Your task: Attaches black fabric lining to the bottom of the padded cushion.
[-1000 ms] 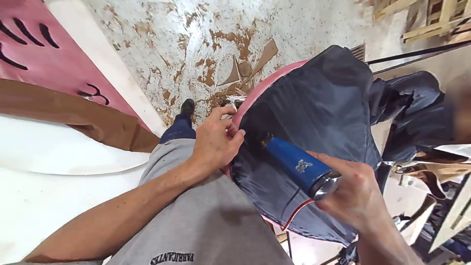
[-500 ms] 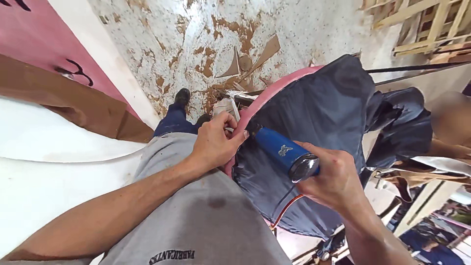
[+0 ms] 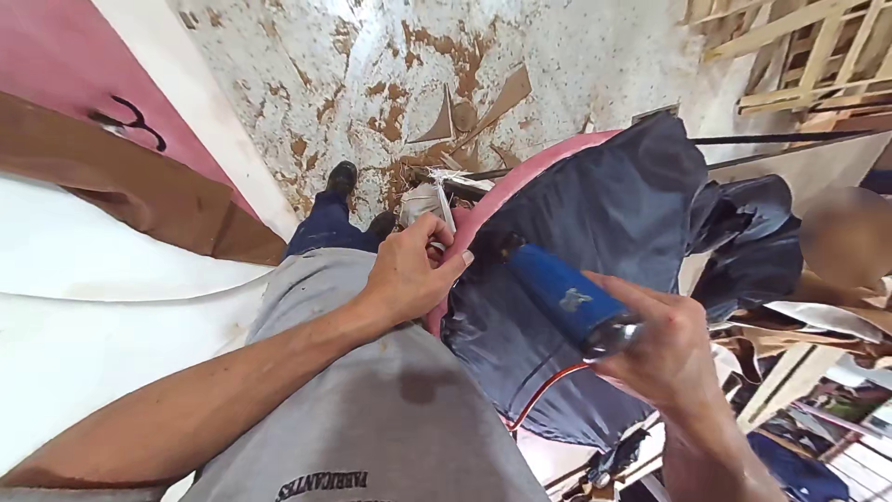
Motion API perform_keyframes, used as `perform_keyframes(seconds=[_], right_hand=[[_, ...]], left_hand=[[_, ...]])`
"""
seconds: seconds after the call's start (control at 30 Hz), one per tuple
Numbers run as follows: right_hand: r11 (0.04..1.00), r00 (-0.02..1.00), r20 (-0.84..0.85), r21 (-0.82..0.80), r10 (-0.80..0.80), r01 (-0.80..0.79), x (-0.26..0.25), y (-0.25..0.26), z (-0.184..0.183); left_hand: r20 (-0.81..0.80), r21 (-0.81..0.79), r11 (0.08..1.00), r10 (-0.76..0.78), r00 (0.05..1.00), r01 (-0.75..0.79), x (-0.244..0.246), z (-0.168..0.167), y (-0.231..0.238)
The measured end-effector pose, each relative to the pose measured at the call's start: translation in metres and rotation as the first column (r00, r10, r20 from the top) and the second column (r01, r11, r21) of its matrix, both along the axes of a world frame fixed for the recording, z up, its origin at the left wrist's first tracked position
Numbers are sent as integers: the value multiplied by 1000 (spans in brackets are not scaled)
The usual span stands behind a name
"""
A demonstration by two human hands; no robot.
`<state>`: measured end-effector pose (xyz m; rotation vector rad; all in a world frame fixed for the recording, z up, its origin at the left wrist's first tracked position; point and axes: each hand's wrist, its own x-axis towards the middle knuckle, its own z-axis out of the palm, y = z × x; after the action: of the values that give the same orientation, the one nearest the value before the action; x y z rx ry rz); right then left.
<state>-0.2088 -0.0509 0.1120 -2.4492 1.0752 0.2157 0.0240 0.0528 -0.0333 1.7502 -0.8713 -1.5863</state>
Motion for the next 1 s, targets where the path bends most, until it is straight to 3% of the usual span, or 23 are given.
perform_keyframes(seconds=[0.13,0.27,0.4,0.83,1.0], right_hand=[[1000,1000,0,11,3,-3,-7,2,11],[999,999,-21,18,35,-34,-4,7,4],[996,997,-28,48,74,-72,-1,10,-5],[989,994,-16,100,110,-107,8,7,-14],[994,994,-37,47,102,-100,3,8,-10]], left_hand=[[-67,-21,998,-59,996,58,-6,4,14],[65,40,992,-121,990,119,-16,6,11],[86,28,984,-177,980,175,-15,5,15],[47,-61,976,-208,977,211,-10,2,18],[17,-71,977,-202,979,203,-8,-2,20]])
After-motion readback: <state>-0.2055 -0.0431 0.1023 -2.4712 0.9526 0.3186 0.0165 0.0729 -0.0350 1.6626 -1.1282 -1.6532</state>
